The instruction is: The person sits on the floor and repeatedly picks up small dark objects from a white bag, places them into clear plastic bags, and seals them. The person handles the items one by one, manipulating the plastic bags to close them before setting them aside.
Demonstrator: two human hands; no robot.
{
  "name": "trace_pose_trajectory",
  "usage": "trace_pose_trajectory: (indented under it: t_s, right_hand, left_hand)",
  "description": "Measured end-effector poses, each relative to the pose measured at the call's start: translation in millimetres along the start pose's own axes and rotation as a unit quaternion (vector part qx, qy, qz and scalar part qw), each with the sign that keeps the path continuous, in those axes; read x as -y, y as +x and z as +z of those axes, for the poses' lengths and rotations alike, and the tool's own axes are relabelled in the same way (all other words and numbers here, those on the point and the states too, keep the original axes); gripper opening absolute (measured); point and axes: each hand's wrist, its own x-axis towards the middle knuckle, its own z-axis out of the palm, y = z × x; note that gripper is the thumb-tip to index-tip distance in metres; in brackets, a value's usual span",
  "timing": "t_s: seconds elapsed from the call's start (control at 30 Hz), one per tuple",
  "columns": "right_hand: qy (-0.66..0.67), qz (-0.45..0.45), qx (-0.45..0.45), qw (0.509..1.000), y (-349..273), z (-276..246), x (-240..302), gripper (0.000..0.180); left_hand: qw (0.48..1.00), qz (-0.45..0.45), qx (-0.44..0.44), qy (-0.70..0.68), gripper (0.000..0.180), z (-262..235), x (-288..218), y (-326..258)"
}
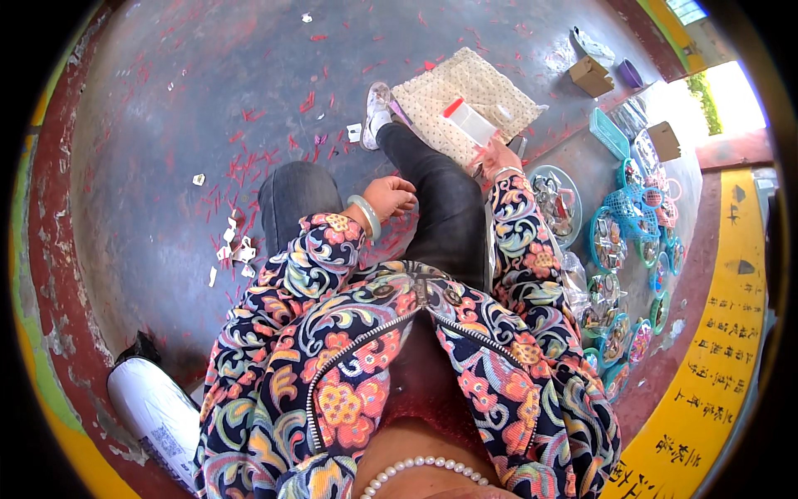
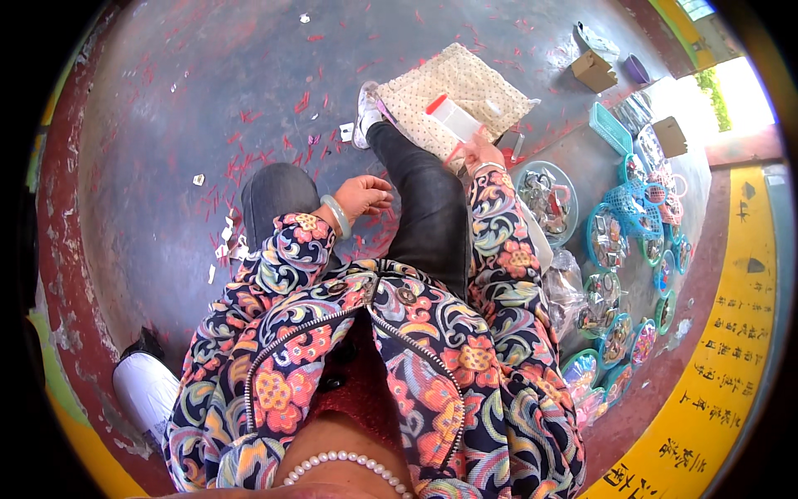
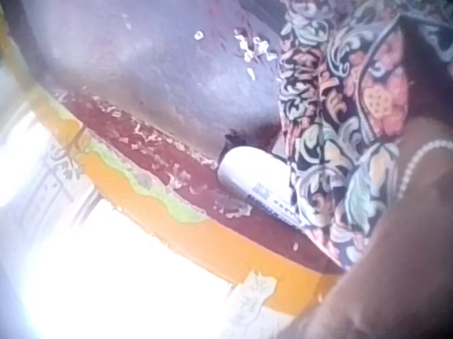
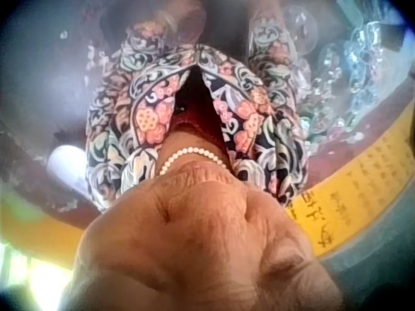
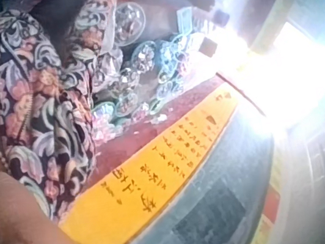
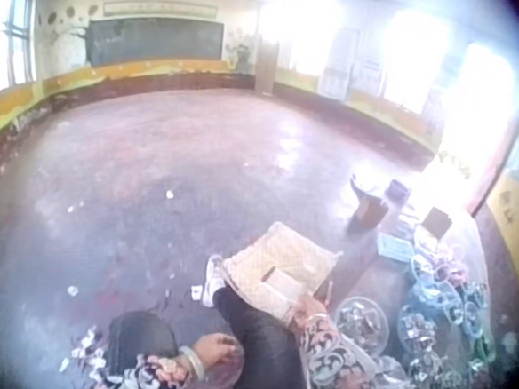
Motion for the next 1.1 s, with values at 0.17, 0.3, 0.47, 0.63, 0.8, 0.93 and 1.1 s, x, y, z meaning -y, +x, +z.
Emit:
trace_pose_trajectory:
  t_s: [0.17,0.3,0.47,0.63,0.8,0.93,1.1]
  right_hand:
    - [0.002,-0.004,0.015,1.000,-39,19,-17,0.030]
    - [0.093,0.049,0.114,0.988,-88,30,-25,0.037]
    - [0.143,0.072,0.136,0.978,-129,46,-53,0.040]
    - [0.170,0.067,0.180,0.967,-139,51,-66,0.041]
    - [0.144,0.084,0.225,0.960,-155,54,-71,0.041]
    - [0.010,0.114,0.285,0.952,-172,53,-57,0.041]
    - [-0.250,-0.025,0.314,0.916,-169,26,-34,0.032]
  left_hand:
    - [1.000,0.009,0.002,-0.007,0.023,-5,1,0]
    - [1.000,0.009,0.016,-0.005,0.029,0,1,-1]
    - [0.999,0.041,-0.012,-0.017,0.038,8,-12,-13]
    - [0.991,0.049,-0.021,-0.125,0.030,1,-13,-12]
    - [0.981,0.092,-0.030,-0.169,0.016,4,-15,-12]
    - [0.984,0.117,-0.045,-0.123,0.014,-1,-12,-9]
    - [0.989,0.140,-0.026,0.034,0.015,3,-18,-13]
